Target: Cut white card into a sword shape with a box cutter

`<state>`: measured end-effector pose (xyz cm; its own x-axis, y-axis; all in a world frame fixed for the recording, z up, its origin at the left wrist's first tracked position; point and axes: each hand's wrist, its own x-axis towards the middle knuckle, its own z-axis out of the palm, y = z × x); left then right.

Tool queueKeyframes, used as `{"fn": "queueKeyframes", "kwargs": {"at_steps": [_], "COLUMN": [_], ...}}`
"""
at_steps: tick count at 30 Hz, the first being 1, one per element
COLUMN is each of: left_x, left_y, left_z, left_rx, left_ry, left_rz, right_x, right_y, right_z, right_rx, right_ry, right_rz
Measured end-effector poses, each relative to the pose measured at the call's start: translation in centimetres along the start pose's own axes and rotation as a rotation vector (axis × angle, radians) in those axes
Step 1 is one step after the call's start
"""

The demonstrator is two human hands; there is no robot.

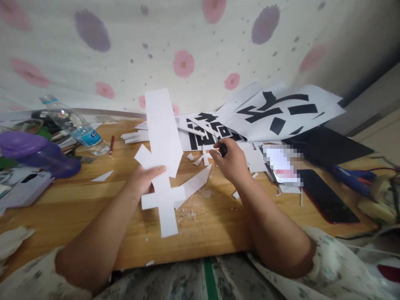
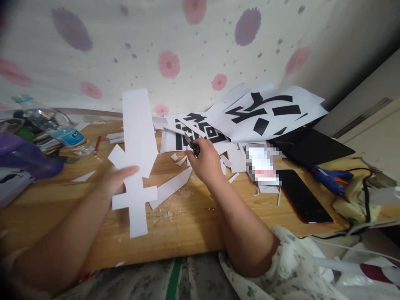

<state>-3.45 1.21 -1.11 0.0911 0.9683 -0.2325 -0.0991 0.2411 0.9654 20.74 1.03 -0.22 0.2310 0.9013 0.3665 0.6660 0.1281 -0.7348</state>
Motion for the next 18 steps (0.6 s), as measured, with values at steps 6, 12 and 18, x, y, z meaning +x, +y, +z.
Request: {"fn": "queueKeyframes", "kwargs": {"at_steps": [6,12,18], "left_x": [0.9,0.1,-0.9], "left_y": [-0.8,-1.0,-1.8], "left_z": [-1.5,-0.7,-0.4], "left_rx": [0.153,0.195,0.255], "left_ry": [-0.353,-0.469,-0.448], "left_rz": [-0.043,-0.041,-0.06], "right_x": [-0.2,-0.1,-0.3], "right_y": [-0.2,0.2,0.0], "right_z": [-0.6,-0.6,-0.1], "right_rx": [0.081,0.211,0.231], "right_ry": [-0.156,-0.156,-0.159], "right_rz": [0.021,0.001,-0.011]}}
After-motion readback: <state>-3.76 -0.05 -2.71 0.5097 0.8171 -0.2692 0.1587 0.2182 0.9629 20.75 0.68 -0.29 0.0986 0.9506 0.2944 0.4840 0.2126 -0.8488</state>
